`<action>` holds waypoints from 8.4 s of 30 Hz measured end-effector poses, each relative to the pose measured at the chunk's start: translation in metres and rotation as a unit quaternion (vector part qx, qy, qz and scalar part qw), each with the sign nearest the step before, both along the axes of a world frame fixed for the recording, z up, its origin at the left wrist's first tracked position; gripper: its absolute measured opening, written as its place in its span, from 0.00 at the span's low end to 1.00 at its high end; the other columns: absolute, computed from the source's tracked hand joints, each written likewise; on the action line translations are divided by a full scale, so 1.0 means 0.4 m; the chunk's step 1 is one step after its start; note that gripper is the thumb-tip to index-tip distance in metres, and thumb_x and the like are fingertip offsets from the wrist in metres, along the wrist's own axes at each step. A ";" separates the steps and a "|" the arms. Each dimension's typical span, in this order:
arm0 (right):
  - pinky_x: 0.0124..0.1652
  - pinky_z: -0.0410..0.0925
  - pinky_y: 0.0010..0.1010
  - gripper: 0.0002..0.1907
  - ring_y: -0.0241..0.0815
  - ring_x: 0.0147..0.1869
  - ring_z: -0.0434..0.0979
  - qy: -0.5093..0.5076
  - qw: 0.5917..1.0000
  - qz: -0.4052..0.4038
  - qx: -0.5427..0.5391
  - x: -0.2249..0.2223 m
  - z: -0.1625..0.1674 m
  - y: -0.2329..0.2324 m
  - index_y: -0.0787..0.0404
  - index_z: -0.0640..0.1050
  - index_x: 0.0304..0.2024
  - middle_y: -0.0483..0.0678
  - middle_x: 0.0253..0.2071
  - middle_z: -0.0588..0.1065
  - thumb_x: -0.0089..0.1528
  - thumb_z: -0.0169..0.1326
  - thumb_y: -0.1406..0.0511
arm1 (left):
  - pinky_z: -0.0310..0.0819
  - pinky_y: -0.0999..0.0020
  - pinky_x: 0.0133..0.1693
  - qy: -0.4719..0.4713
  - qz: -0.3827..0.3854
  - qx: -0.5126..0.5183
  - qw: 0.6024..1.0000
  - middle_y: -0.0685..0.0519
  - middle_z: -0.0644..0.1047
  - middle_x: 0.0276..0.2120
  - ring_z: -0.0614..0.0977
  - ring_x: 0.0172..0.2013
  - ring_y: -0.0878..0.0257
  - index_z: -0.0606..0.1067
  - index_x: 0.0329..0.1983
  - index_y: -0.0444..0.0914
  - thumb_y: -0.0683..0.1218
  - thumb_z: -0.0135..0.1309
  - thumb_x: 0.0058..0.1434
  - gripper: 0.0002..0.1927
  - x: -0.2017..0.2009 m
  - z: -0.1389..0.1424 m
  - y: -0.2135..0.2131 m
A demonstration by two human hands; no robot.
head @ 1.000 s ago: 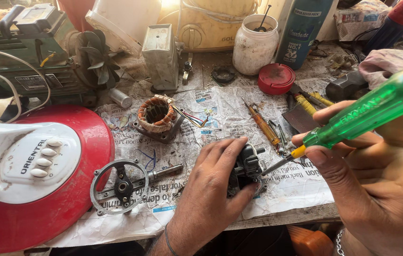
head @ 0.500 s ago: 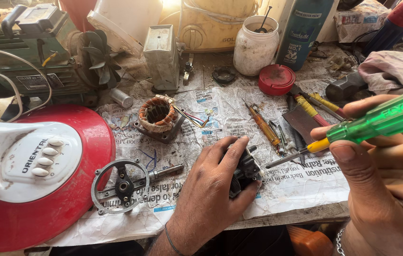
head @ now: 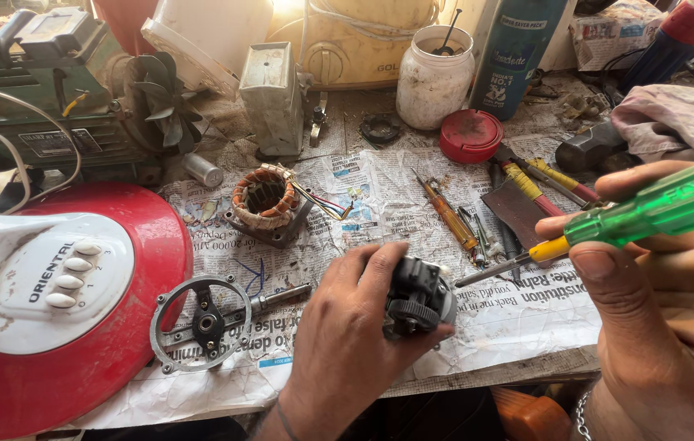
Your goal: The person repairs a small electric motor at a cluttered workbench. They unscrew parts of the motor housing with a screwdriver, file and sand the metal housing edges, apply lubricant from a blue bottle onto the gear assembly, and press the geared housing components together by hand.
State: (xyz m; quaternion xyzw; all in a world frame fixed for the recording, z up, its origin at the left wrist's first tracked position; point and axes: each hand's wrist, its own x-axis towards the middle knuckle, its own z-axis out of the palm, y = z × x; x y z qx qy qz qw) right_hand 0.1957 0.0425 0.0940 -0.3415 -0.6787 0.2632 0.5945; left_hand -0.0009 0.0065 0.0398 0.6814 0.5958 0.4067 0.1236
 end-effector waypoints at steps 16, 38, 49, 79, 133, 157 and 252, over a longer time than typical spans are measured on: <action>0.57 0.79 0.41 0.19 0.47 0.53 0.82 -0.005 1.000 0.002 0.006 0.022 -0.008 0.009 0.72 0.67 0.60 0.60 0.60 0.68 0.73 0.54 0.66 | 0.73 0.55 0.52 -0.004 -0.020 -0.027 0.999 0.44 0.80 0.49 0.80 0.52 0.49 0.70 0.63 0.35 0.44 0.71 0.45 0.39 -0.053 -0.003 -0.022; 0.49 0.80 0.36 0.46 0.48 0.59 0.84 -0.078 0.987 0.120 0.069 -0.027 -0.014 0.025 0.45 0.51 0.78 0.57 0.56 0.77 0.66 0.60 0.72 | 0.79 0.55 0.43 -0.038 0.057 -0.084 0.994 0.47 0.80 0.40 0.84 0.43 0.53 0.73 0.53 0.39 0.45 0.72 0.50 0.29 0.028 -0.024 -0.017; 0.51 0.78 0.38 0.44 0.48 0.60 0.81 -0.133 0.984 0.112 0.028 -0.032 -0.013 0.034 0.52 0.50 0.70 0.56 0.59 0.68 0.60 0.60 0.74 | 0.76 0.51 0.51 -0.015 -0.045 0.051 0.998 0.42 0.71 0.58 0.76 0.56 0.45 0.77 0.58 0.45 0.36 0.65 0.50 0.30 0.032 -0.029 -0.007; 0.50 0.80 0.37 0.38 0.46 0.53 0.83 -0.065 0.990 0.122 -0.005 -0.021 -0.036 0.024 0.59 0.57 0.65 0.53 0.51 0.69 0.57 0.60 0.77 | 0.80 0.55 0.43 -0.046 -0.033 0.062 0.997 0.40 0.72 0.56 0.80 0.50 0.46 0.79 0.49 0.43 0.40 0.64 0.58 0.16 0.042 -0.037 -0.009; 0.58 0.73 0.39 0.37 0.47 0.60 0.77 -0.020 0.989 0.142 0.046 -0.047 -0.088 0.013 0.46 0.67 0.67 0.57 0.56 0.74 0.58 0.61 0.74 | 0.60 0.39 0.65 -0.135 -0.082 0.110 0.981 0.48 0.85 0.41 0.83 0.60 0.50 0.80 0.50 0.37 0.37 0.60 0.61 0.14 0.061 -0.051 0.023; 0.61 0.72 0.39 0.34 0.44 0.58 0.78 0.000 0.991 0.130 0.033 -0.025 -0.094 0.039 0.54 0.63 0.66 0.57 0.56 0.72 0.59 0.57 0.74 | 0.71 0.46 0.63 -0.040 -0.086 0.112 0.989 0.45 0.79 0.57 0.75 0.65 0.43 0.74 0.62 0.39 0.34 0.59 0.59 0.27 0.059 -0.078 0.031; 0.30 0.72 0.26 0.11 0.30 0.30 0.81 -0.238 0.964 0.055 -0.107 -0.081 -0.039 0.117 0.60 0.81 0.37 0.44 0.25 0.82 0.53 0.67 0.68 | 0.79 0.69 0.26 -0.675 -0.014 -0.200 0.710 0.43 0.78 0.37 0.82 0.29 0.59 0.74 0.45 0.36 0.46 0.53 0.65 0.10 -0.043 -0.075 0.056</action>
